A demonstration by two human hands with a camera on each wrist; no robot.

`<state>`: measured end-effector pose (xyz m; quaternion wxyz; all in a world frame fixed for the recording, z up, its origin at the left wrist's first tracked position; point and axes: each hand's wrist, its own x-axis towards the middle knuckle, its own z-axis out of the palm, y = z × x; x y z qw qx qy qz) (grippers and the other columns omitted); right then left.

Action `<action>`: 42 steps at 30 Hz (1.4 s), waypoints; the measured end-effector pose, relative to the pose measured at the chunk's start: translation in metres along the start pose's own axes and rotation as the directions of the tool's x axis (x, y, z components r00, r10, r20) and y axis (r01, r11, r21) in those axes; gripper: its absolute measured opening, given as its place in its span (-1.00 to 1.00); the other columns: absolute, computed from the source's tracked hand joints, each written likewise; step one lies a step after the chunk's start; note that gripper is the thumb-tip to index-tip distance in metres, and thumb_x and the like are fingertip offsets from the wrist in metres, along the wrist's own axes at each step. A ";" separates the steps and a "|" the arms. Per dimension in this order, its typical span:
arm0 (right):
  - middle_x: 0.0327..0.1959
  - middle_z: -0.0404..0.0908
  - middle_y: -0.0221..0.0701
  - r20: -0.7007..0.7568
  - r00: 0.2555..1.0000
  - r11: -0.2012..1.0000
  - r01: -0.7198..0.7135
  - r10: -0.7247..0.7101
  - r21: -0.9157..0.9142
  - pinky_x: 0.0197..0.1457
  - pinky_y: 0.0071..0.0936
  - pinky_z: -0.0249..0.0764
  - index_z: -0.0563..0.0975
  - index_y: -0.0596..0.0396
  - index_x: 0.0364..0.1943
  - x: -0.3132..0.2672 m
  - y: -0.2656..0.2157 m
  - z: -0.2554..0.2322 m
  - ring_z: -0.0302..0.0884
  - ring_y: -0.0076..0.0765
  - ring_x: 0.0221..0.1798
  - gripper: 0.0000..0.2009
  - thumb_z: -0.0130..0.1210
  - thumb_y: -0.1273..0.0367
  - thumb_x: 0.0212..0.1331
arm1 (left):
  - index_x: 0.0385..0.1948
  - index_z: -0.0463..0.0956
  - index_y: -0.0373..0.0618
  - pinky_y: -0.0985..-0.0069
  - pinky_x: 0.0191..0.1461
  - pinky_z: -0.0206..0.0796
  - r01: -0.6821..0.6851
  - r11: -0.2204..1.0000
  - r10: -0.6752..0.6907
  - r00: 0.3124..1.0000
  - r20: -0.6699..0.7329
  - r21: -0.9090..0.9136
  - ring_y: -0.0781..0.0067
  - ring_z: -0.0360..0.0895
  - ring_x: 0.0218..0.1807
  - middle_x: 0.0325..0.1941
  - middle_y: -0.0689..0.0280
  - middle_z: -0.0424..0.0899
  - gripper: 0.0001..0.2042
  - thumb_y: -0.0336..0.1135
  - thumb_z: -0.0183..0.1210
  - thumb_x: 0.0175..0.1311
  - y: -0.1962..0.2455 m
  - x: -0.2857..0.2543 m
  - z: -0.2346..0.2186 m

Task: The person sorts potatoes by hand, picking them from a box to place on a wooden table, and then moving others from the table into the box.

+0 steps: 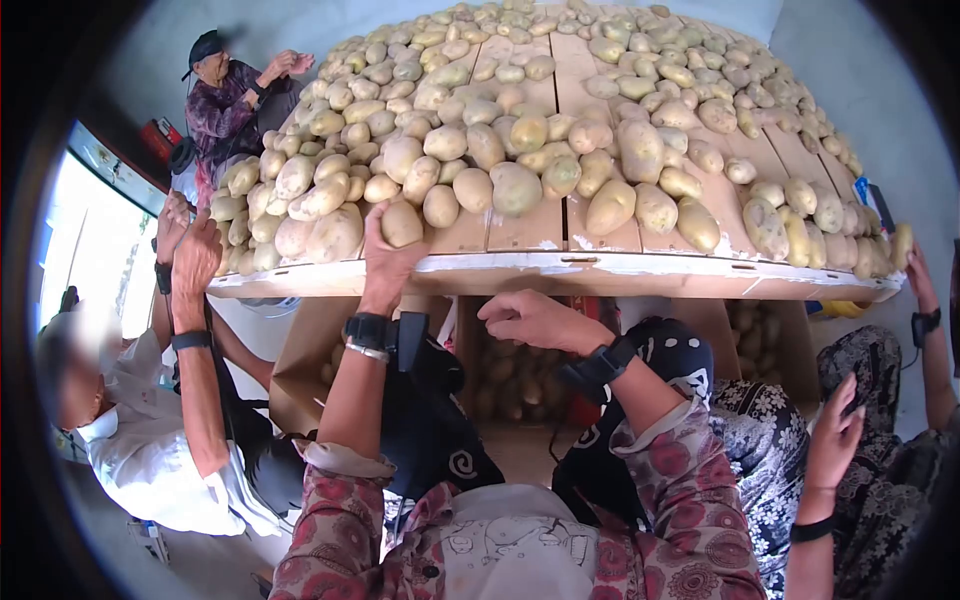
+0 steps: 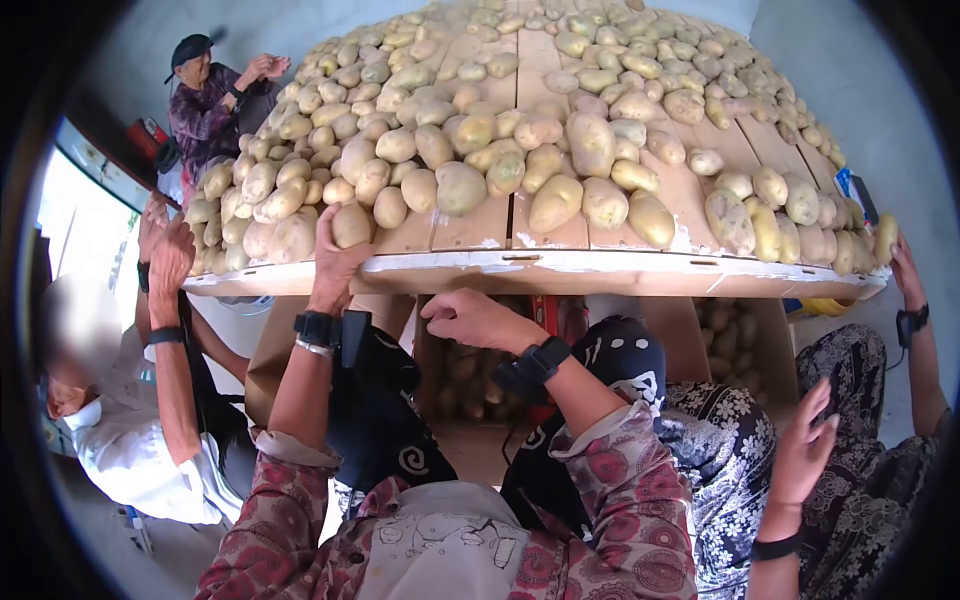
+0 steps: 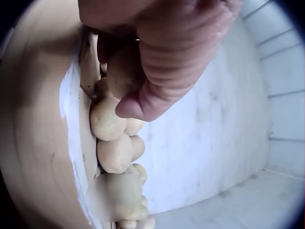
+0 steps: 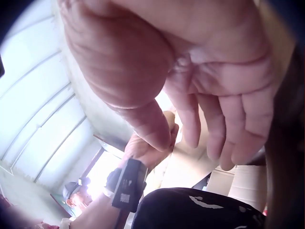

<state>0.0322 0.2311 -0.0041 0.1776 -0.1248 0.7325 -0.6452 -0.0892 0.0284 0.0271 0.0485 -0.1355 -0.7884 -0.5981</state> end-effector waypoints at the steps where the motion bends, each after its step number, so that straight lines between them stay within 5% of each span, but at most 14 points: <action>1: -0.29 0.57 -0.35 0.007 0.999 0.998 -0.033 0.033 0.054 -0.29 -0.56 0.45 0.49 0.24 -0.13 0.000 -0.002 0.000 0.49 -0.49 -0.34 -0.64 0.06 0.25 0.08 | 0.17 0.11 -0.11 0.51 0.00 0.32 0.039 0.983 -0.040 0.999 -0.005 -0.181 0.37 0.42 -0.02 -0.01 0.23 0.40 -0.26 -0.52 0.21 -0.21 0.010 -0.006 -0.007; 6: -0.10 0.49 -0.28 -0.037 0.986 0.950 -0.148 0.164 0.274 -0.13 -0.44 0.47 0.38 0.16 0.03 0.005 0.000 0.001 0.50 -0.37 -0.11 -0.55 -0.10 0.08 0.25 | 0.15 0.09 -0.10 0.50 -0.07 0.36 0.216 0.887 -0.145 0.970 0.197 -0.408 0.37 0.43 -0.06 0.03 0.22 0.35 -0.27 -0.64 0.13 -0.22 0.026 -0.061 -0.036; 11: -0.13 0.45 -0.27 0.035 0.982 0.762 -0.167 0.187 0.625 -0.19 -0.45 0.48 0.34 0.15 0.03 0.016 0.007 0.017 0.48 -0.39 -0.16 -0.44 -0.28 -0.07 0.25 | 0.01 0.24 -0.10 0.65 -0.26 0.34 0.577 0.663 -0.110 0.706 0.699 -0.478 0.54 0.48 -0.32 -0.18 0.31 0.48 -0.49 -0.59 0.07 -0.11 0.029 -0.084 -0.022; 13: -0.17 0.47 -0.30 0.030 0.992 0.716 -0.110 0.123 0.690 -0.22 -0.48 0.48 0.37 0.13 -0.01 0.019 0.007 0.028 0.48 -0.44 -0.19 -0.47 -0.29 -0.05 0.27 | -0.03 0.27 -0.11 0.68 -0.31 0.31 0.552 0.743 -0.166 0.700 0.694 -0.378 0.58 0.46 -0.38 -0.27 0.35 0.49 -0.53 -0.57 0.05 -0.09 0.021 -0.087 -0.006; 16: -0.28 0.49 -0.38 0.173 0.985 0.899 -0.099 0.027 0.426 -0.29 -0.54 0.45 0.42 0.09 -0.11 0.018 -0.001 0.035 0.48 -0.52 -0.26 -0.53 -0.32 -0.01 0.30 | -0.10 0.34 -0.11 0.75 -0.38 0.26 0.514 0.816 -0.191 0.672 0.716 -0.264 0.68 0.40 -0.47 -0.37 0.42 0.49 -0.64 -0.56 -0.02 -0.03 0.014 -0.090 0.009; 18: -0.39 0.50 -0.40 0.175 0.982 0.628 -0.184 0.078 0.756 -0.36 -0.60 0.42 0.44 0.07 -0.15 0.022 0.008 0.044 0.49 -0.54 -0.37 -0.56 -0.33 0.01 0.31 | -0.10 0.34 -0.10 0.77 -0.38 0.26 0.544 0.809 -0.289 0.697 0.656 -0.221 0.68 0.37 -0.49 -0.35 0.42 0.49 -0.66 -0.56 -0.06 0.02 0.007 -0.088 0.010; 20: -0.42 0.50 -0.36 0.148 0.989 0.600 -0.136 0.031 0.788 -0.37 -0.55 0.45 0.43 0.11 -0.17 0.023 0.008 0.044 0.50 -0.46 -0.44 -0.53 -0.32 -0.01 0.30 | -0.10 0.34 -0.10 0.72 -0.41 0.30 0.549 0.799 -0.306 0.724 0.618 -0.247 0.68 0.36 -0.52 -0.33 0.41 0.49 -0.68 -0.56 -0.09 0.06 -0.002 -0.086 0.012; 22: -0.43 0.51 -0.31 0.095 0.976 0.486 -0.182 0.198 0.855 -0.36 -0.49 0.49 0.42 0.15 -0.21 0.024 0.007 0.041 0.52 -0.38 -0.46 -0.50 -0.31 -0.04 0.29 | -0.09 0.34 -0.11 0.65 -0.45 0.33 0.624 0.653 -0.334 0.746 0.576 -0.430 0.68 0.36 -0.53 -0.32 0.40 0.49 -0.70 -0.54 -0.07 0.10 0.009 -0.083 0.013; 28: -0.16 0.48 -0.26 0.075 0.994 0.448 -0.101 0.076 0.888 -0.09 -0.31 0.45 0.32 0.10 0.05 0.019 -0.004 0.035 0.49 -0.28 -0.14 -0.41 -0.34 -0.11 0.25 | 0.05 0.29 -0.11 0.67 -0.29 0.34 0.660 0.620 -0.268 0.686 0.676 -0.424 0.64 0.47 -0.27 -0.19 0.37 0.50 -0.66 -0.23 0.01 0.27 -0.001 -0.076 0.009; 30: 0.13 0.32 -0.17 0.145 0.985 0.464 -0.173 0.096 0.869 0.13 -0.14 0.30 0.13 0.01 0.25 0.010 -0.003 0.025 0.33 -0.19 0.14 -0.33 -0.34 -0.16 0.21 | 0.05 0.30 -0.19 0.63 -0.08 0.31 0.410 0.892 -0.240 0.784 0.572 -0.189 0.60 0.43 -0.17 -0.18 0.35 0.48 -0.60 -0.22 0.10 0.22 0.011 -0.082 0.013; 31: 0.15 0.31 -0.15 0.130 0.985 0.465 -0.169 0.114 0.869 0.14 -0.11 0.28 0.13 0.00 0.26 0.005 0.003 0.021 0.32 -0.16 0.15 -0.32 -0.35 -0.17 0.21 | 0.09 0.27 -0.18 0.61 0.07 0.23 0.494 0.854 -0.279 0.699 0.659 -0.163 0.54 0.39 -0.03 -0.04 0.33 0.43 -0.54 -0.18 0.12 0.20 0.020 -0.082 0.007; 35: 0.22 0.22 -0.06 0.072 0.997 0.506 -0.052 -0.019 0.861 0.17 -0.04 0.23 0.10 0.02 0.29 -0.004 -0.010 -0.004 0.25 0.00 0.21 -0.29 -0.38 -0.18 0.20 | 0.15 0.19 -0.08 0.61 -0.26 0.39 0.578 0.789 -0.339 0.694 0.636 -0.210 0.52 0.45 -0.05 -0.03 0.31 0.44 -0.46 -0.18 0.16 0.15 0.013 -0.082 0.006; 40: 0.24 0.17 0.06 0.066 0.944 0.407 0.076 -0.323 0.910 0.23 0.00 0.19 0.09 0.16 0.28 -0.015 -0.027 -0.045 0.16 0.11 0.28 -0.21 -0.35 -0.22 0.16 | 0.19 0.10 -0.10 0.54 -0.29 0.42 0.653 0.731 -0.390 0.637 0.665 -0.197 0.43 0.51 -0.17 -0.07 0.22 0.44 -0.41 -0.24 0.12 0.11 0.001 -0.076 0.001; 42: 0.24 0.17 0.06 -0.083 0.927 0.298 0.200 -0.365 0.933 0.23 -0.02 0.21 0.14 0.17 0.25 -0.027 -0.030 -0.064 0.14 0.12 0.29 -0.19 -0.32 -0.24 0.13 | 0.17 0.12 -0.11 0.53 -0.31 0.41 0.629 0.676 -0.364 0.738 0.568 -0.383 0.40 0.51 -0.19 -0.10 0.21 0.44 -0.44 -0.24 0.09 0.12 -0.003 -0.076 0.002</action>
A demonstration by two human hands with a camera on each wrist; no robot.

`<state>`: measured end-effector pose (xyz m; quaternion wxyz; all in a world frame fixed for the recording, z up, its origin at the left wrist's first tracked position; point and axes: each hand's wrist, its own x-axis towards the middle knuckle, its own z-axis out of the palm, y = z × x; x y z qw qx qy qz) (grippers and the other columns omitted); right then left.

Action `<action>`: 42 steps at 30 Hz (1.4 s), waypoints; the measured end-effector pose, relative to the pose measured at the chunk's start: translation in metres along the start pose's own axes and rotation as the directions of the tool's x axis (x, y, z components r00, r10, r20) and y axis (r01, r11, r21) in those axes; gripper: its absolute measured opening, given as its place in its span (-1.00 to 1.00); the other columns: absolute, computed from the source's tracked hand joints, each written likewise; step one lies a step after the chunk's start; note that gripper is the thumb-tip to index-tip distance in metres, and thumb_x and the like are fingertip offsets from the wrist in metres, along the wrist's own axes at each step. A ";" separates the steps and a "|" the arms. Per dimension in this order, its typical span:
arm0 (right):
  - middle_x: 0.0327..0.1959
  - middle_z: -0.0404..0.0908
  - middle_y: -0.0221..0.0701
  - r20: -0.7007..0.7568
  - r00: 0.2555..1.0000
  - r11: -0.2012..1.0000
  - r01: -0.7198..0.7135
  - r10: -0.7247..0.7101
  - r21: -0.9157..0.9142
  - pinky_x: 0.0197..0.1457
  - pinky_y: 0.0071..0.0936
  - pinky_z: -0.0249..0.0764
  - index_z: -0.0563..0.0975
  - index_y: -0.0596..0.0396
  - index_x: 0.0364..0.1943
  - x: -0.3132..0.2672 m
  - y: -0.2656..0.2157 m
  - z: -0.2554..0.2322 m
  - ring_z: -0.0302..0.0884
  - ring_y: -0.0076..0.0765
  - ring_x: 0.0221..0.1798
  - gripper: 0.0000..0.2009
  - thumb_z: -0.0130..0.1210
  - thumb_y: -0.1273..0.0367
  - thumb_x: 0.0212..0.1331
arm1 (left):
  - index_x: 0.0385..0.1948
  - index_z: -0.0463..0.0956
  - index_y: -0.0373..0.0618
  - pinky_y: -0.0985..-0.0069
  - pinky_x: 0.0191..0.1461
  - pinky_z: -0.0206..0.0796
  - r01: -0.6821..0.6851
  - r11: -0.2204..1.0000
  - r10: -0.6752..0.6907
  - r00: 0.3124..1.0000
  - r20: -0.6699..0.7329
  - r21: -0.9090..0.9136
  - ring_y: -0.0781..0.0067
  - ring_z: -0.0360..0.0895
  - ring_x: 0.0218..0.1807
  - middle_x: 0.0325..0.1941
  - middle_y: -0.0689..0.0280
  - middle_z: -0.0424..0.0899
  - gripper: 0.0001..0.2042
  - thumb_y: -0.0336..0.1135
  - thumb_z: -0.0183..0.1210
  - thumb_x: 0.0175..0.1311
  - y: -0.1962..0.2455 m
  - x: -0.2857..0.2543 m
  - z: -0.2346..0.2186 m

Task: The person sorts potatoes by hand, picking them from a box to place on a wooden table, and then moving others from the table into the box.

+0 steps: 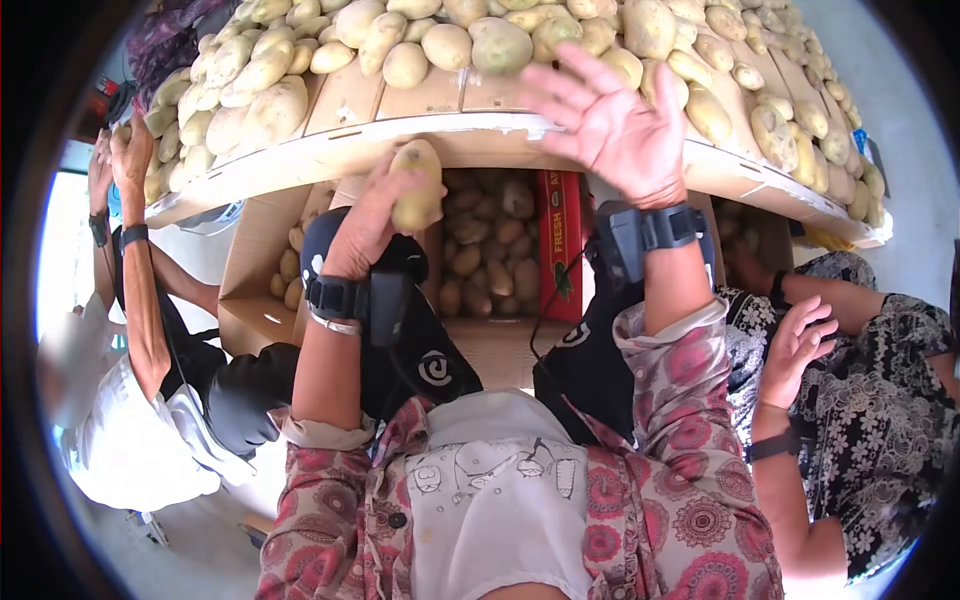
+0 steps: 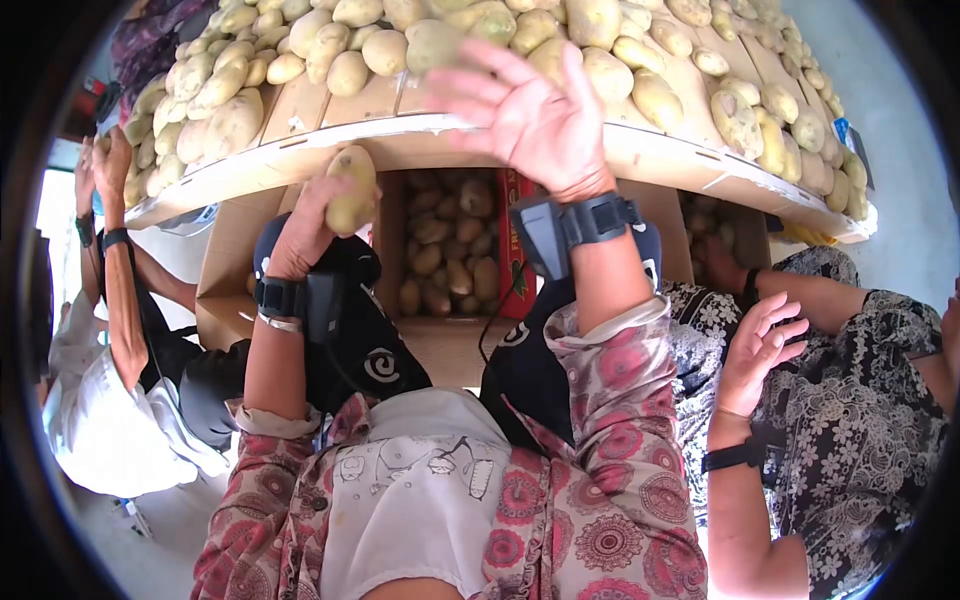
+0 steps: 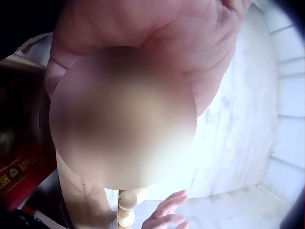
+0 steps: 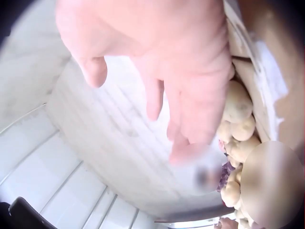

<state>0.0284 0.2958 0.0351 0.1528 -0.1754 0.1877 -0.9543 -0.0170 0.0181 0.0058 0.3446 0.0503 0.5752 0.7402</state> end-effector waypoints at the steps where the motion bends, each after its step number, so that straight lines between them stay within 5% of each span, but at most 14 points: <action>1: 0.22 0.20 0.04 -0.065 0.992 0.994 0.108 -0.107 0.007 0.20 -0.06 0.25 0.18 0.18 0.22 -0.004 -0.006 -0.004 0.20 0.09 0.25 -0.23 -0.28 -0.20 0.14 | 0.11 0.19 -0.13 0.54 -0.22 0.38 0.057 0.998 -0.057 0.998 0.000 -0.019 0.44 0.46 -0.18 -0.13 0.25 0.43 -0.50 -0.23 0.09 0.14 0.005 -0.001 0.001; 2: 0.20 0.24 0.02 -0.128 0.969 0.977 0.213 -0.211 0.005 0.16 -0.10 0.29 0.22 0.19 0.19 -0.007 -0.012 -0.009 0.26 0.06 0.21 -0.26 -0.23 -0.17 0.14 | 0.11 0.19 -0.13 0.54 -0.22 0.38 0.059 0.998 -0.059 0.998 0.007 -0.014 0.44 0.46 -0.18 -0.13 0.25 0.43 -0.50 -0.23 0.09 0.14 0.002 0.000 0.001; 5: 0.12 0.33 -0.02 -0.254 0.875 0.900 0.435 -0.413 0.036 0.07 -0.19 0.34 0.29 0.19 0.10 -0.018 -0.021 -0.024 0.36 -0.04 0.09 -0.35 -0.14 -0.10 0.14 | 0.13 0.21 -0.13 0.58 -0.08 0.32 0.056 0.871 -0.080 0.996 0.029 0.489 0.48 0.43 -0.11 -0.04 0.23 0.40 -0.53 -0.20 0.05 0.20 -0.011 -0.002 0.005; 9: 0.06 0.37 -0.06 -0.309 0.854 0.902 0.431 -0.417 -0.027 0.01 -0.23 0.36 0.32 0.19 0.04 -0.021 -0.018 -0.018 0.39 -0.12 0.02 -0.40 -0.10 -0.06 0.13 | 0.16 0.20 -0.13 0.63 -0.12 0.32 0.067 0.768 -0.153 0.985 0.080 0.637 0.48 0.43 -0.07 0.04 0.23 0.38 -0.50 -0.12 0.04 0.23 -0.011 -0.007 0.024; 12: 0.06 0.38 -0.06 -0.278 0.878 0.915 0.402 -0.391 -0.016 0.01 -0.22 0.36 0.33 0.18 0.04 -0.021 -0.015 -0.020 0.40 -0.10 0.02 -0.40 -0.11 -0.06 0.13 | 0.18 0.20 -0.11 0.63 -0.16 0.33 0.224 0.803 -0.298 0.953 0.047 0.552 0.48 0.46 -0.09 0.05 0.20 0.40 -0.50 -0.08 0.00 0.26 -0.006 -0.009 0.031; 18: 0.04 0.40 -0.06 -0.324 0.860 0.917 0.394 -0.394 -0.070 0.00 -0.21 0.38 0.34 0.17 0.05 -0.017 -0.011 -0.019 0.42 -0.09 0.00 -0.39 -0.15 -0.09 0.15 | 0.14 0.22 -0.12 0.64 -0.20 0.33 0.113 0.836 -0.175 0.982 0.065 0.536 0.52 0.48 -0.14 -0.03 0.23 0.47 -0.55 -0.11 -0.02 0.29 -0.014 0.001 0.017; 24: 0.06 0.39 -0.04 -0.259 0.897 0.930 0.367 -0.358 -0.016 0.01 -0.19 0.37 0.34 0.19 0.04 -0.017 -0.013 -0.024 0.42 -0.08 0.01 -0.36 -0.16 -0.12 0.13 | 0.13 0.24 -0.12 0.65 -0.20 0.33 0.129 0.803 -0.229 0.968 0.102 0.582 0.54 0.47 -0.16 -0.05 0.25 0.48 -0.58 -0.18 -0.01 0.28 -0.016 0.001 0.014; 28: 0.10 0.35 -0.03 -0.152 0.875 0.888 0.459 -0.460 -0.044 0.09 -0.18 0.33 0.31 0.23 0.07 -0.027 -0.037 -0.027 0.37 -0.05 0.05 -0.34 -0.06 -0.09 0.09 | 0.12 0.25 -0.11 0.65 -0.20 0.32 0.102 0.815 -0.203 0.972 0.115 0.571 0.54 0.47 -0.17 -0.06 0.25 0.49 -0.60 -0.20 -0.01 0.28 -0.017 0.004 0.015; 32: 0.07 0.39 -0.07 -0.174 0.750 0.769 0.633 -0.638 -0.090 0.06 -0.17 0.36 0.35 0.22 0.02 -0.053 -0.069 -0.035 0.39 -0.08 0.04 -0.39 -0.02 -0.04 0.08 | 0.12 0.25 -0.12 0.65 -0.20 0.32 0.120 0.805 -0.221 0.970 0.106 0.581 0.53 0.48 -0.18 -0.08 0.25 0.50 -0.60 -0.24 0.00 0.26 -0.015 0.000 0.015; 34: 0.04 0.43 -0.08 -0.307 0.620 0.668 0.740 -0.722 -0.076 0.05 -0.18 0.38 0.38 0.22 0.00 -0.060 -0.078 -0.041 0.41 -0.09 0.03 -0.41 0.03 -0.01 0.05 | 0.12 0.25 -0.12 0.65 -0.19 0.32 0.114 0.823 -0.217 0.968 0.124 0.557 0.53 0.48 -0.18 -0.07 0.26 0.50 -0.60 -0.24 0.00 0.26 -0.013 0.002 0.019; 36: 0.00 0.47 -0.14 -0.287 0.624 0.678 0.718 -0.726 -0.155 0.02 -0.26 0.41 0.40 0.19 -0.03 -0.057 -0.077 -0.035 0.44 -0.17 0.00 -0.49 0.05 0.05 0.08 | 0.12 0.25 -0.12 0.64 -0.19 0.32 0.113 0.813 -0.219 0.968 0.121 0.571 0.53 0.48 -0.17 -0.08 0.27 0.50 -0.60 -0.24 0.00 0.26 -0.014 0.003 0.021; 38: -0.16 0.55 -0.27 -0.467 0.369 0.592 0.582 -0.803 -0.557 -0.14 -0.35 0.43 0.46 0.13 -0.19 -0.052 -0.075 -0.031 0.50 -0.31 -0.15 -0.63 -0.03 0.09 0.19 | 0.12 0.25 -0.12 0.64 -0.17 0.31 0.097 0.828 -0.206 0.968 0.140 0.552 0.54 0.47 -0.16 -0.08 0.27 0.50 -0.60 -0.24 0.00 0.27 -0.012 0.001 0.022; 40: -0.18 0.56 -0.35 -0.445 0.287 0.528 0.516 -0.848 -0.675 -0.17 -0.44 0.41 0.46 0.09 -0.21 -0.057 -0.078 -0.030 0.50 -0.41 -0.18 -0.75 0.02 0.22 0.19 | 0.12 0.25 -0.12 0.64 -0.16 0.31 0.098 0.831 -0.211 0.966 0.148 0.547 0.54 0.46 -0.16 -0.08 0.27 0.50 -0.60 -0.24 0.00 0.27 -0.011 0.001 0.025; 42: -0.19 0.55 -0.40 -0.370 0.070 0.369 0.364 -0.926 -0.855 -0.16 -0.52 0.37 0.47 0.06 -0.20 -0.061 -0.078 -0.028 0.49 -0.48 -0.17 -0.82 0.06 0.33 0.16 | 0.12 0.25 -0.12 0.63 -0.17 0.31 0.123 0.805 -0.225 0.969 0.107 0.580 0.54 0.46 -0.17 -0.07 0.27 0.50 -0.60 -0.24 0.01 0.26 -0.012 0.001 0.024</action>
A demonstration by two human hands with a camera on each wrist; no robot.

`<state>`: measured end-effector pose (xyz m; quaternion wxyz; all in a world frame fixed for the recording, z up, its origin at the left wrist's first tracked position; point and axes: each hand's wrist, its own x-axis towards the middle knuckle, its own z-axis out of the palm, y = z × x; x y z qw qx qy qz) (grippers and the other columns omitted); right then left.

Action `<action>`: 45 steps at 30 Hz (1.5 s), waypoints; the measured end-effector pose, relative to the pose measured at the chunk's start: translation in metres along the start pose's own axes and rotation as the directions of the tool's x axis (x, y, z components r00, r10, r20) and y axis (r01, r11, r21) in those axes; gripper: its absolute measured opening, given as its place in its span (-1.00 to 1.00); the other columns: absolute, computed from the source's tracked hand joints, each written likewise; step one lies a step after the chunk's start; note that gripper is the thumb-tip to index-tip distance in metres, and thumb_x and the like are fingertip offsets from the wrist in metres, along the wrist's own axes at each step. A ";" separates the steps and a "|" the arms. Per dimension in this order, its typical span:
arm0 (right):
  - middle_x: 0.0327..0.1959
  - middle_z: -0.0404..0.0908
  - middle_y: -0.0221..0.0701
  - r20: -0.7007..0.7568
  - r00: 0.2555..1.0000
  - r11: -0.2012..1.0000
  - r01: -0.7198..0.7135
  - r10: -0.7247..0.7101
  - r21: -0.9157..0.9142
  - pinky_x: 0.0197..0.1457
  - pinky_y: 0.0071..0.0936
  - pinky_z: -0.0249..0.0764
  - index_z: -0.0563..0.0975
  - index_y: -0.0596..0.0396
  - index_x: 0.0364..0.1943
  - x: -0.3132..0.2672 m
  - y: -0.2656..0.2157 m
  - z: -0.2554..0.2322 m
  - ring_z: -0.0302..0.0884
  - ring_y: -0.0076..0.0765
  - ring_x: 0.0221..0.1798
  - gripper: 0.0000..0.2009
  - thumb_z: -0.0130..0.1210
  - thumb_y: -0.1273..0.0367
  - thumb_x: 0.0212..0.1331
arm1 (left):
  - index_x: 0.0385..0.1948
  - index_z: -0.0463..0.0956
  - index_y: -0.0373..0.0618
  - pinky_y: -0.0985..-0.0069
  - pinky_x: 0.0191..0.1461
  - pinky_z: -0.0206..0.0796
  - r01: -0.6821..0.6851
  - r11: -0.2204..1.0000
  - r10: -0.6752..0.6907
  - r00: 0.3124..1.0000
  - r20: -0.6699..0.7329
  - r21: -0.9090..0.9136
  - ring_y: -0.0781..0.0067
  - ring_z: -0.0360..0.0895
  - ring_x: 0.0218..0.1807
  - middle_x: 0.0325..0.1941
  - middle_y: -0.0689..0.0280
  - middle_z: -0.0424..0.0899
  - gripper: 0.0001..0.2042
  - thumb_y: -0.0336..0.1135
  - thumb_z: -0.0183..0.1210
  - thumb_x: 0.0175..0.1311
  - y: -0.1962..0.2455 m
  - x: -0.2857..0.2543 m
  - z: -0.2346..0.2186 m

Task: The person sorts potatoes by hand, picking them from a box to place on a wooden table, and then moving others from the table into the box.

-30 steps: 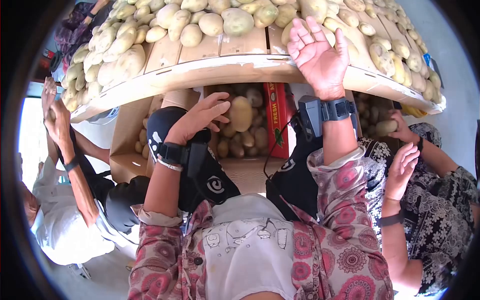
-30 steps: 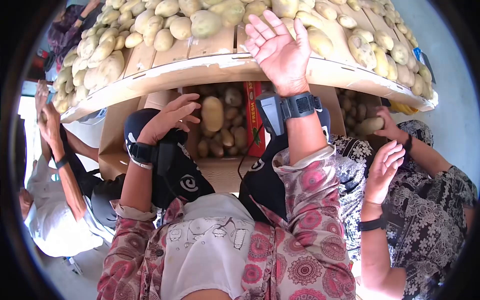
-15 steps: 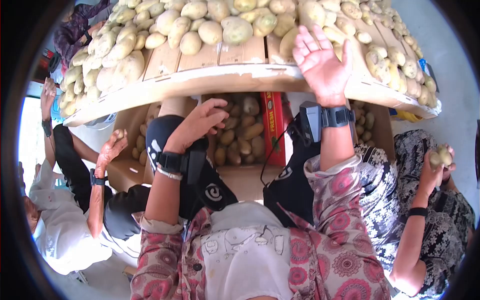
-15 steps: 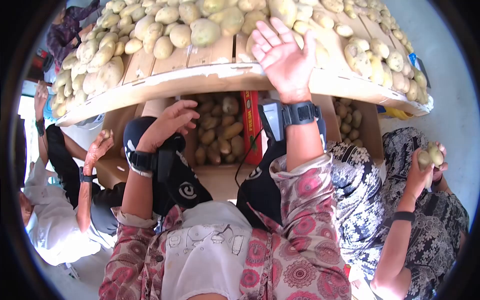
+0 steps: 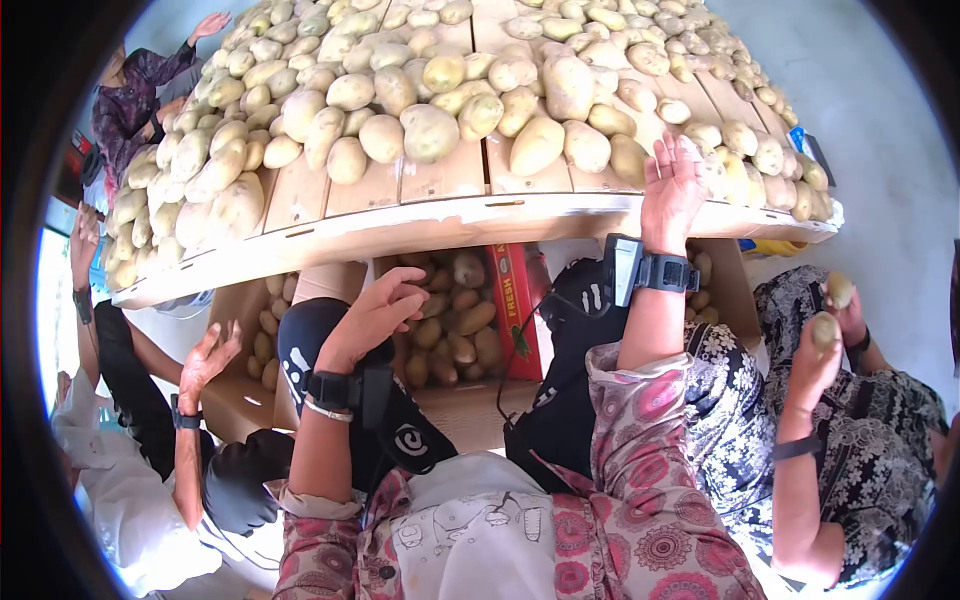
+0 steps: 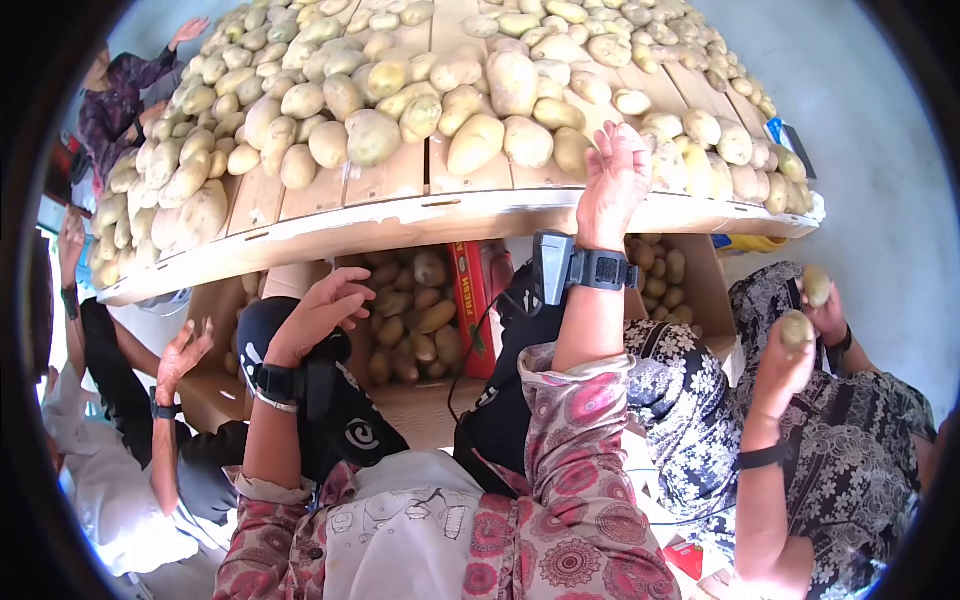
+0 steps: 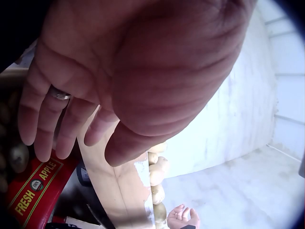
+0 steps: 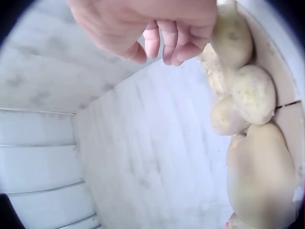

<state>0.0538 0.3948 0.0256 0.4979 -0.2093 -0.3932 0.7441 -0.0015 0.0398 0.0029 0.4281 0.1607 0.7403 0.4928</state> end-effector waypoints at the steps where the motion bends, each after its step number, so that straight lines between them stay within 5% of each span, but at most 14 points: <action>1: -0.18 0.54 -0.42 -0.043 0.997 0.997 0.063 -0.065 -0.051 -0.16 -0.54 0.37 0.46 0.04 -0.16 0.000 -0.003 -0.001 0.47 -0.51 -0.15 -0.82 0.05 0.44 0.14 | 0.13 0.24 -0.11 0.62 -0.17 0.32 -0.032 0.999 0.032 0.999 0.014 0.019 0.54 0.46 -0.17 -0.07 0.27 0.50 -0.59 -0.25 0.00 0.27 0.000 0.000 -0.002; 6: -0.07 0.50 -0.45 -0.133 0.935 0.932 0.297 -0.328 -0.209 0.04 -0.44 0.31 0.47 0.01 -0.12 0.026 0.000 -0.041 0.41 -0.51 -0.01 -0.77 0.08 0.46 0.11 | 0.13 0.24 -0.09 0.61 -0.17 0.32 -0.017 1.000 0.017 1.000 0.022 -0.009 0.55 0.46 -0.17 -0.07 0.27 0.50 -0.61 -0.26 0.00 0.27 -0.006 0.002 0.000; 7: -0.08 0.50 -0.42 0.037 0.943 0.867 0.319 -0.331 -0.382 0.04 -0.44 0.33 0.47 0.04 -0.11 0.029 0.006 -0.046 0.41 -0.46 -0.02 -0.75 0.06 0.52 0.08 | 0.13 0.24 -0.09 0.61 -0.18 0.32 -0.019 1.000 0.019 0.999 0.027 -0.011 0.56 0.46 -0.17 -0.08 0.27 0.50 -0.61 -0.26 0.00 0.27 -0.005 0.002 0.000; 10: -0.03 0.45 -0.30 0.284 0.935 0.672 0.351 -0.212 -0.652 0.13 -0.37 0.31 0.45 0.06 -0.04 0.020 0.023 -0.042 0.37 -0.27 0.07 -0.62 0.13 0.51 -0.04 | 0.13 0.24 -0.09 0.62 -0.18 0.32 -0.029 1.000 0.029 0.999 0.024 0.009 0.56 0.46 -0.17 -0.08 0.27 0.50 -0.61 -0.26 0.00 0.27 -0.004 0.001 -0.003; 12: 0.03 0.40 -0.17 0.488 0.873 0.374 0.452 0.003 -0.810 0.21 -0.34 0.25 0.44 0.05 -0.01 0.009 0.015 -0.030 0.34 -0.16 0.12 -0.52 0.21 0.42 -0.16 | 0.13 0.24 -0.09 0.62 -0.18 0.32 -0.042 0.999 0.041 0.999 0.025 0.021 0.56 0.47 -0.17 -0.08 0.27 0.51 -0.61 -0.27 0.00 0.27 -0.007 0.003 0.000; 16: 0.06 0.37 -0.12 0.343 0.932 0.225 0.311 0.118 -0.923 0.21 -0.37 0.26 0.37 0.05 0.07 0.009 0.006 -0.012 0.36 -0.09 0.10 -0.40 0.23 0.37 -0.22 | 0.12 0.25 -0.09 0.63 -0.19 0.31 -0.020 1.000 0.020 1.000 0.023 0.014 0.57 0.46 -0.18 -0.10 0.28 0.51 -0.60 -0.26 0.02 0.25 -0.004 0.002 -0.001; 20: -0.03 0.47 -0.21 0.311 0.950 0.337 0.284 0.029 -0.898 0.13 -0.46 0.31 0.35 0.05 0.10 0.012 0.008 -0.013 0.42 -0.26 0.03 -0.38 0.28 0.34 -0.17 | 0.10 0.26 -0.09 0.64 -0.20 0.30 0.002 1.000 -0.002 1.000 0.017 -0.005 0.58 0.45 -0.20 -0.12 0.29 0.51 -0.60 -0.26 0.03 0.24 -0.008 0.004 -0.002; 22: -0.13 0.50 -0.22 0.299 0.911 0.766 0.404 -0.285 -0.499 0.07 -0.34 0.38 0.37 0.07 0.08 0.018 0.013 -0.023 0.46 -0.19 -0.04 -0.45 0.21 0.19 -0.05 | 0.10 0.26 -0.09 0.64 -0.21 0.30 -0.015 0.999 0.015 1.000 0.004 -0.035 0.58 0.46 -0.20 -0.12 0.30 0.51 -0.61 -0.26 0.03 0.24 -0.011 0.004 -0.005; 23: -0.15 0.50 -0.21 0.292 0.956 0.970 0.068 0.003 -0.232 -0.01 -0.30 0.43 0.35 0.05 0.09 0.010 0.003 -0.023 0.47 -0.17 -0.09 -0.46 0.13 0.12 0.02 | 0.12 0.25 -0.14 0.64 -0.22 0.32 -0.059 0.998 0.058 0.998 -0.016 -0.031 0.55 0.48 -0.18 -0.08 0.26 0.51 -0.61 -0.26 -0.01 0.27 -0.010 0.003 -0.006; 24: -0.18 0.49 -0.21 0.350 0.894 0.947 -0.316 0.279 0.051 -0.10 -0.26 0.48 0.34 0.03 0.10 0.004 -0.013 -0.019 0.48 -0.14 -0.14 -0.46 0.06 0.04 0.09 | 0.11 0.25 -0.13 0.66 -0.22 0.30 -0.072 0.997 0.071 0.997 -0.026 -0.033 0.57 0.48 -0.18 -0.08 0.27 0.50 -0.61 -0.25 -0.01 0.27 -0.011 0.003 -0.008; 28: -0.18 0.41 -0.16 0.705 0.617 0.650 -0.702 0.350 0.292 -0.17 -0.30 0.44 0.30 0.04 0.14 -0.016 -0.016 -0.008 0.39 -0.19 -0.19 -0.45 -0.06 0.00 0.16 | 0.11 0.27 -0.11 0.66 -0.18 0.28 -0.064 0.995 0.059 0.996 -0.072 -0.070 0.59 0.46 -0.16 -0.07 0.30 0.49 -0.61 -0.23 0.00 0.27 -0.012 0.000 -0.010; 31: -0.15 0.38 -0.16 0.820 0.496 0.708 -0.686 0.286 0.168 -0.16 -0.32 0.42 0.30 0.05 0.13 -0.027 -0.006 0.002 0.35 -0.21 -0.18 -0.51 -0.07 0.09 0.20 | 0.10 0.27 -0.09 0.66 -0.14 0.27 -0.098 0.992 0.091 0.992 -0.091 -0.080 0.60 0.46 -0.15 -0.07 0.31 0.49 -0.62 -0.22 0.00 0.28 -0.011 0.001 -0.014; 42: -0.17 0.51 -0.24 0.766 0.429 0.828 -0.512 0.478 -0.230 -0.13 -0.44 0.51 0.31 0.05 0.03 -0.133 0.041 0.060 0.51 -0.37 -0.16 -0.70 -0.07 0.31 0.26 | 0.12 0.23 -0.12 0.51 -0.07 0.40 -0.066 0.913 0.101 0.993 0.067 -0.403 0.40 0.50 -0.03 0.04 0.21 0.43 -0.54 -0.08 0.00 0.29 0.000 -0.006 -0.013; 45: -0.13 0.49 -0.28 0.775 0.363 0.834 -0.416 0.517 -0.362 -0.03 -0.52 0.43 0.28 0.09 0.10 -0.165 0.062 0.067 0.46 -0.44 -0.08 -0.66 -0.09 0.32 0.27 | 0.15 0.18 -0.15 0.55 -0.15 0.42 -0.204 0.829 0.257 0.966 0.031 -0.521 0.45 0.51 -0.07 -0.05 0.25 0.48 -0.46 -0.06 0.09 0.21 0.011 -0.018 0.000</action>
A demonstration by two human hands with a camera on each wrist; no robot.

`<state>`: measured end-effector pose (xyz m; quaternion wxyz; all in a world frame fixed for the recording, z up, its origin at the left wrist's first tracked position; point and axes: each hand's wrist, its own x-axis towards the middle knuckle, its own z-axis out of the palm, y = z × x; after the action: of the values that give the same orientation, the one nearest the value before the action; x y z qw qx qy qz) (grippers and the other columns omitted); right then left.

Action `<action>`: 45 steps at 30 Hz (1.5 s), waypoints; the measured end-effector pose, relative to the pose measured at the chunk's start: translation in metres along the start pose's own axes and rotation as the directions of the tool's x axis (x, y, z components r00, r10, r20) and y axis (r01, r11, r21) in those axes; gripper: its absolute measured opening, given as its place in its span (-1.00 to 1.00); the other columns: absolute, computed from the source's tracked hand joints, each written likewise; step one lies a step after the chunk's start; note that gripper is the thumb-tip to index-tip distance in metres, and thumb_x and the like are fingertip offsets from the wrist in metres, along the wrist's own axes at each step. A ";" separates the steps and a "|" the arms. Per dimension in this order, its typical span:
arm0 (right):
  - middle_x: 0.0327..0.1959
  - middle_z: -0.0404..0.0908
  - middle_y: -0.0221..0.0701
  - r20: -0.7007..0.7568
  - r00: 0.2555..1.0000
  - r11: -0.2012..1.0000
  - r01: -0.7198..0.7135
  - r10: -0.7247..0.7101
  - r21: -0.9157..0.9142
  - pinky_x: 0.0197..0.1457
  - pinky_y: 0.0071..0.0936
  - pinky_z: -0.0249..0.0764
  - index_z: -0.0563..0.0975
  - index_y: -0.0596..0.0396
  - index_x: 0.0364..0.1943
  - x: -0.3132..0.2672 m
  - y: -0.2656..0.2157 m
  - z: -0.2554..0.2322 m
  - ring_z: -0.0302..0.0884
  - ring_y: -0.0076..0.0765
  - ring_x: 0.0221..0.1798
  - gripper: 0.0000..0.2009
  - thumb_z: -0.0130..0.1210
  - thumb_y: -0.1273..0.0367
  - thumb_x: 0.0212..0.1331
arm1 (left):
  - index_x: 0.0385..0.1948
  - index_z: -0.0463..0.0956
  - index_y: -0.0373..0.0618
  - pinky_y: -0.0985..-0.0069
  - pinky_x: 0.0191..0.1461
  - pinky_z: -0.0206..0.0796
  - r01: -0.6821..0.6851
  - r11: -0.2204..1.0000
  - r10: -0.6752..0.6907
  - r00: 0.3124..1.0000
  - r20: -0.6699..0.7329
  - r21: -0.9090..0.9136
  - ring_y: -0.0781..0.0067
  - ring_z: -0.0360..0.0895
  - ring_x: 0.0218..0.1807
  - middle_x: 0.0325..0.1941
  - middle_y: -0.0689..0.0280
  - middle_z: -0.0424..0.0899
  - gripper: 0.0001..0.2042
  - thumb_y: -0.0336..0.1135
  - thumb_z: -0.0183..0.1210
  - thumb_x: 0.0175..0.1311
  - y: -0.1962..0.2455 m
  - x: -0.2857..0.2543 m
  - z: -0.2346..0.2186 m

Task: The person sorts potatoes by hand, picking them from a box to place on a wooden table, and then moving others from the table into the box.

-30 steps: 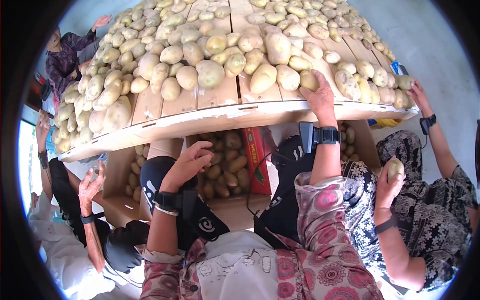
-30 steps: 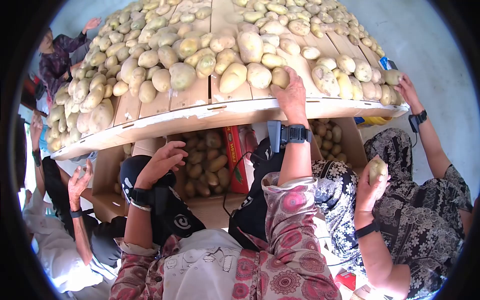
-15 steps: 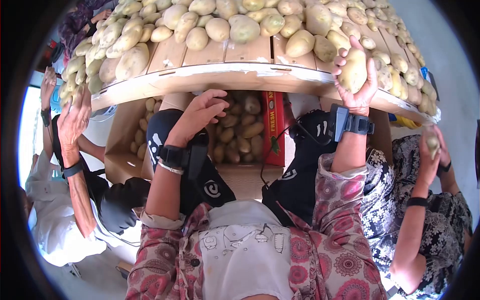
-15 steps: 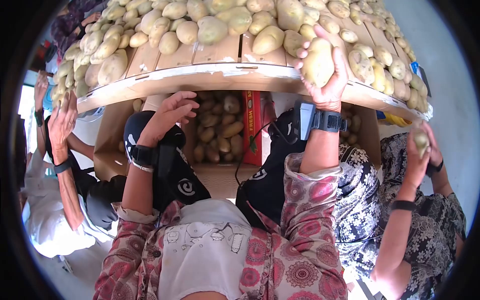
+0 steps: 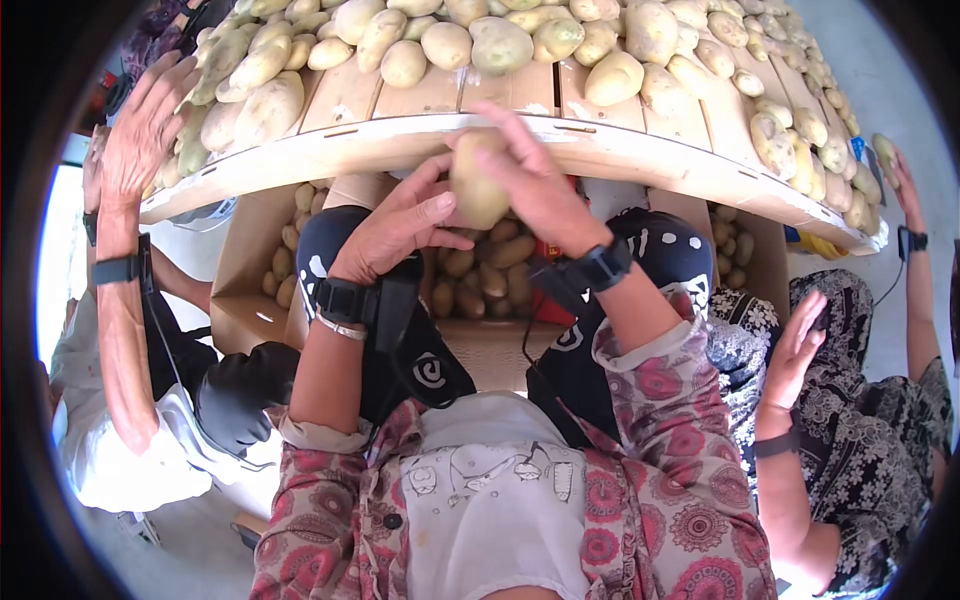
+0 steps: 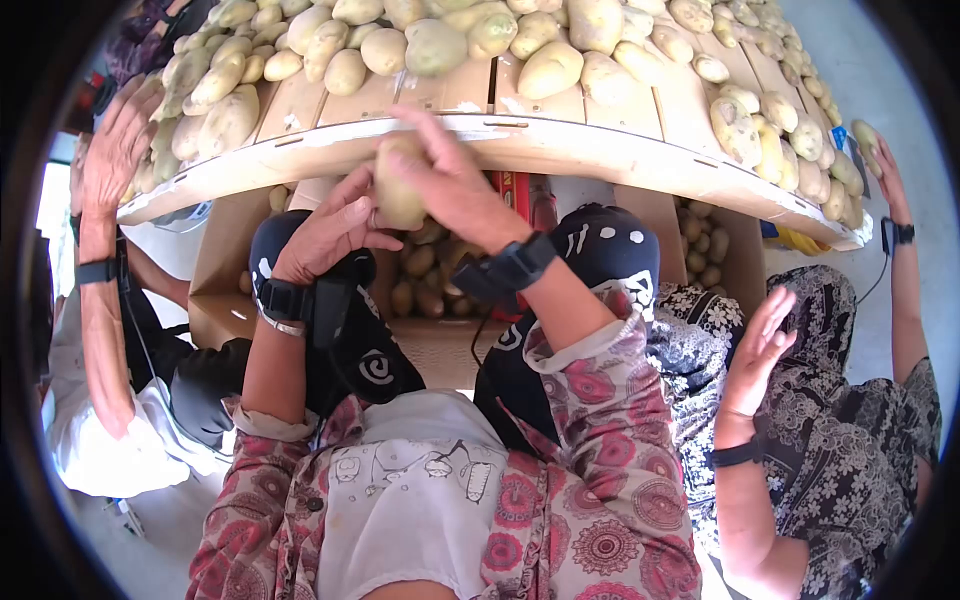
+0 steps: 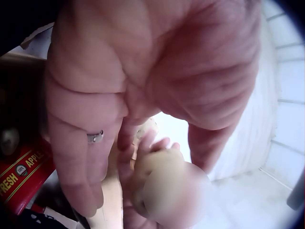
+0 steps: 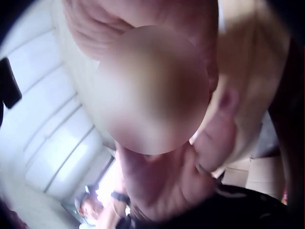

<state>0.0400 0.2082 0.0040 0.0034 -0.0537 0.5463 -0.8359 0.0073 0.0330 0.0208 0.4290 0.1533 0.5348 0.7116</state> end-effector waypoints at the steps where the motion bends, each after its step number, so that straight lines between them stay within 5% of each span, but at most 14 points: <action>1: -0.06 0.46 -0.29 0.070 0.993 0.986 0.103 -0.094 -0.132 0.06 -0.52 0.36 0.24 0.09 0.15 0.003 0.015 0.004 0.41 -0.45 0.00 -0.64 -0.13 0.34 0.28 | 0.15 0.18 -0.15 0.55 -0.15 0.42 0.003 1.000 -0.003 1.000 0.001 0.001 0.45 0.51 -0.07 -0.05 0.25 0.48 -0.46 -0.06 0.09 0.21 -0.002 0.000 -0.003; 3: 0.01 0.43 -0.31 0.154 0.973 0.944 0.209 -0.173 -0.255 0.15 -0.52 0.29 0.21 0.08 0.20 0.005 0.018 0.007 0.36 -0.46 0.08 -0.61 -0.16 0.35 0.30 | 0.08 0.28 -0.14 0.59 -0.18 0.41 0.057 0.953 -0.020 0.992 -0.125 0.296 0.58 0.50 -0.19 -0.15 0.34 0.51 -0.50 -0.10 0.16 0.15 -0.008 0.004 -0.014; 5: 0.06 0.41 -0.37 0.248 0.968 0.973 0.080 -0.025 -0.215 0.21 -0.58 0.18 0.28 0.10 0.17 0.004 0.011 0.006 0.29 -0.51 0.13 -0.64 -0.15 0.36 0.30 | 0.05 0.29 -0.10 0.70 -0.28 0.33 0.097 0.950 -0.052 0.986 -0.156 0.296 0.70 0.44 -0.28 -0.26 0.46 0.49 -0.56 -0.23 0.17 0.14 -0.008 0.005 -0.024; 8: 0.00 0.48 -0.35 0.122 0.992 0.986 0.060 -0.041 -0.158 0.10 -0.51 0.34 0.40 0.11 0.03 0.004 -0.011 -0.008 0.43 -0.43 0.07 -0.72 -0.13 0.35 0.29 | -0.05 0.38 -0.11 0.72 -0.21 0.30 -0.023 0.937 0.133 0.945 -0.297 0.348 0.73 0.42 -0.28 -0.26 0.46 0.49 -0.60 -0.38 0.24 0.04 -0.012 0.008 -0.028; 15: -0.14 0.56 -0.25 -0.098 0.989 0.981 0.125 -0.111 0.145 -0.02 -0.51 0.42 0.41 0.17 -0.03 -0.004 -0.031 -0.037 0.54 -0.35 -0.08 -0.70 -0.12 0.29 0.27 | -0.25 0.40 -0.14 0.66 -0.14 0.29 -0.068 0.731 0.220 0.965 -0.140 0.679 0.60 0.43 -0.25 -0.30 0.42 0.48 -0.71 -0.56 0.15 -0.09 -0.037 0.009 -0.046; 17: -0.07 0.51 -0.18 -0.098 0.989 0.986 0.120 -0.109 0.115 0.03 -0.42 0.42 0.34 0.23 0.04 -0.004 -0.031 -0.042 0.49 -0.24 -0.01 -0.61 -0.16 0.21 0.29 | -0.35 0.40 -0.16 0.65 -0.16 0.26 -0.011 0.391 0.201 0.977 -0.074 0.920 0.61 0.40 -0.29 -0.38 0.41 0.43 -0.77 -0.60 0.08 -0.13 -0.037 0.007 -0.052; 20: -0.05 0.50 -0.16 -0.139 0.984 0.989 0.125 -0.112 0.086 0.04 -0.40 0.41 0.34 0.23 0.04 -0.003 -0.034 -0.047 0.47 -0.22 0.01 -0.58 -0.15 0.17 0.28 | -0.40 0.41 -0.19 0.65 -0.23 0.22 0.273 0.534 -0.066 0.957 -0.283 0.800 0.62 0.35 -0.34 -0.43 0.40 0.40 -0.84 -0.59 0.03 -0.06 -0.033 0.005 -0.044; 23: -0.03 0.49 -0.13 -0.171 0.971 0.951 0.207 -0.170 0.231 0.06 -0.37 0.40 0.35 0.21 0.05 -0.001 -0.044 -0.066 0.46 -0.19 0.02 -0.56 -0.15 0.14 0.26 | -0.36 0.41 -0.19 0.65 -0.32 0.20 0.060 0.557 0.118 0.982 -0.151 0.828 0.64 0.32 -0.39 -0.44 0.40 0.39 -0.86 -0.57 -0.01 0.01 -0.039 0.009 -0.054; 29: -0.10 0.54 -0.18 -0.349 0.882 0.756 0.458 -0.317 0.469 -0.01 -0.27 0.41 0.47 0.12 -0.10 -0.017 -0.083 -0.124 0.48 -0.17 -0.07 -0.60 -0.05 0.08 0.19 | -0.25 0.41 -0.18 0.58 -0.20 0.28 0.045 0.567 0.073 0.992 -0.104 0.823 0.59 0.39 -0.31 -0.36 0.36 0.48 -0.84 -0.46 0.05 0.10 -0.036 0.005 -0.042; 33: -0.16 0.55 -0.26 -0.676 0.642 0.671 0.683 -0.361 0.290 -0.17 -0.32 0.44 0.49 0.08 -0.27 -0.037 -0.100 -0.161 0.49 -0.25 -0.21 -0.70 0.04 0.13 0.15 | -0.18 0.38 -0.23 0.46 -0.13 0.31 -0.019 0.601 0.035 0.999 -0.003 0.799 0.34 0.50 -0.22 -0.29 0.16 0.54 -0.74 -0.40 0.09 0.08 -0.028 0.003 -0.030; 37: -0.19 0.56 -0.28 -0.674 0.629 0.616 0.721 -0.388 0.318 -0.12 -0.40 0.44 0.49 0.08 -0.39 -0.047 -0.095 -0.186 0.48 -0.30 -0.22 -0.79 0.08 0.22 0.14 | -0.17 0.38 -0.25 0.43 -0.12 0.30 -0.006 0.520 0.020 1.000 -0.005 0.854 0.22 0.48 -0.22 -0.31 0.10 0.53 -0.73 -0.39 0.09 0.07 -0.027 0.003 -0.029; 39: -0.22 0.55 -0.31 -0.806 0.534 0.792 0.594 -0.256 0.142 -0.18 -0.48 0.45 0.45 0.05 -0.41 -0.041 -0.096 -0.179 0.48 -0.38 -0.23 -0.82 0.08 0.25 0.15 | -0.16 0.37 -0.24 0.39 -0.10 0.29 0.018 0.497 0.005 1.000 -0.024 0.868 0.13 0.46 -0.20 -0.29 0.08 0.53 -0.71 -0.37 0.09 0.07 -0.030 0.004 -0.026; 42: -0.23 0.55 -0.41 -0.754 0.555 0.916 0.371 -0.351 -0.154 -0.20 -0.60 0.40 0.48 0.03 -0.31 -0.030 -0.091 -0.166 0.47 -0.51 -0.23 -0.87 0.11 0.31 0.15 | -0.15 0.37 -0.21 0.35 -0.07 0.29 0.034 0.457 -0.014 0.999 -0.031 0.889 0.08 0.46 -0.16 -0.27 0.05 0.52 -0.71 -0.36 0.09 0.07 -0.030 0.005 -0.024; 45: -0.21 0.51 -0.49 -0.544 0.610 0.744 0.117 -0.576 -0.657 -0.05 -0.52 0.37 0.50 0.06 -0.12 -0.015 -0.071 -0.172 0.40 -0.58 -0.17 -0.69 0.22 0.47 -0.02 | -0.16 0.36 -0.20 0.32 -0.07 0.29 0.016 0.421 -0.001 1.000 -0.017 0.907 0.06 0.46 -0.15 -0.27 0.04 0.52 -0.72 -0.36 0.09 0.08 -0.032 0.007 -0.024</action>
<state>0.0429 0.3945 -0.0008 -0.3978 0.1690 0.6985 -0.5703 0.0011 0.0252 -0.0183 0.2789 0.3525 0.8375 0.3107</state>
